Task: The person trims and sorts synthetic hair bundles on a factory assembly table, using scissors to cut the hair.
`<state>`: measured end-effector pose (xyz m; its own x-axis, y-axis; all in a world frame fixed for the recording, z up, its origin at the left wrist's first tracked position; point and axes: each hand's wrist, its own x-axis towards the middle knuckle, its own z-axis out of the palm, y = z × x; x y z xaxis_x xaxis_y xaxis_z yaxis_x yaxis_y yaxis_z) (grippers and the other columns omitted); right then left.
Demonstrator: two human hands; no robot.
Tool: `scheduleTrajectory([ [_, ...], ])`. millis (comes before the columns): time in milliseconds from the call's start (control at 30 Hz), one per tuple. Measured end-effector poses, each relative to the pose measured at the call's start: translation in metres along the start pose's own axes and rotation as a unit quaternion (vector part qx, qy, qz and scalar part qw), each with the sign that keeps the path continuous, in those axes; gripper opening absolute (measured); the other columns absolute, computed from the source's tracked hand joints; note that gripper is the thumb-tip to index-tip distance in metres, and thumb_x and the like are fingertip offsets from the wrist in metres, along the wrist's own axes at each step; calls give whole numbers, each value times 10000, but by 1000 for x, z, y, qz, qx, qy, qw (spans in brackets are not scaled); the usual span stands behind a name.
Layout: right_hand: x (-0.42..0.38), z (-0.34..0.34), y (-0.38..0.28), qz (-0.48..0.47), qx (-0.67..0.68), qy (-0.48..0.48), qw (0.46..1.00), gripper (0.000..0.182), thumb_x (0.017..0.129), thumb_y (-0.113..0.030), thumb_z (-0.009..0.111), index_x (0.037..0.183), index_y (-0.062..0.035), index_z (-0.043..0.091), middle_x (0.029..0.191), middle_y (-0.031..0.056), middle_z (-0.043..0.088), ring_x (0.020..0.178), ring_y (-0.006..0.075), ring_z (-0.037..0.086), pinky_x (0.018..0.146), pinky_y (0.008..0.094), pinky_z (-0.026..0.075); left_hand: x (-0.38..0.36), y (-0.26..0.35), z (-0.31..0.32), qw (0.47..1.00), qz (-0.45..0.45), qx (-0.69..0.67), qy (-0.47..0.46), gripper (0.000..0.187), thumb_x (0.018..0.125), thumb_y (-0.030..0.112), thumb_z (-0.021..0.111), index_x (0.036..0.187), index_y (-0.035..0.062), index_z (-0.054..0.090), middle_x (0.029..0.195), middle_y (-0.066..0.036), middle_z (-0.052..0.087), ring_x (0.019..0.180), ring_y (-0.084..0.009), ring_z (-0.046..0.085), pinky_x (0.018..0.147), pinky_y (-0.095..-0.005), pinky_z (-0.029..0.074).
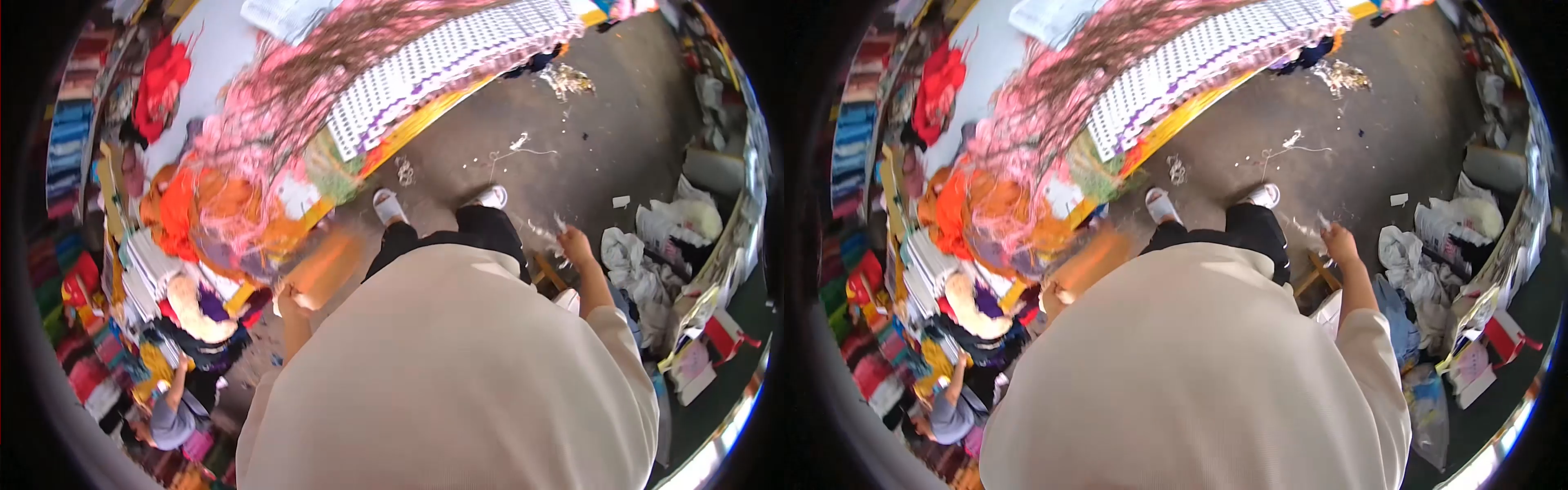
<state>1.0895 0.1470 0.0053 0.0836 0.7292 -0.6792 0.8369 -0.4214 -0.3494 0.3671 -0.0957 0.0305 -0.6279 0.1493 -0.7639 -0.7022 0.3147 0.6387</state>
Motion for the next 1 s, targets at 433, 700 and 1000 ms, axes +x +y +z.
scheduleTrajectory([
  [433, -4, -94, 194, 96, -15, 94, 991, 297, 872, -313, 609, 959, -31, 644, 892, 240, 665, 907, 408, 638, 761, 467, 482, -70, -34, 166, 988, -29, 140, -65, 189, 952, 199, 529, 838, 72, 611, 833, -70, 637, 815, -223, 623, 777, -376, 515],
  [700, 15, -133, 149, 70, 107, 150, 980, 277, 912, -299, 583, 918, -22, 597, 748, 212, 621, 747, 381, 623, 669, 452, 462, -86, -75, 256, 845, -109, 510, -118, 176, 861, 225, 658, 894, 53, 647, 801, -40, 609, 763, -197, 596, 722, -312, 497],
  [1000, -53, -95, 204, 304, 184, 121, 927, 291, 880, -315, 611, 852, -25, 605, 677, 191, 634, 654, 359, 656, 610, 467, 499, -52, -110, 448, 675, 49, 677, -289, 196, 855, 226, 651, 907, 37, 645, 816, -83, 616, 784, -241, 606, 722, -350, 498],
])
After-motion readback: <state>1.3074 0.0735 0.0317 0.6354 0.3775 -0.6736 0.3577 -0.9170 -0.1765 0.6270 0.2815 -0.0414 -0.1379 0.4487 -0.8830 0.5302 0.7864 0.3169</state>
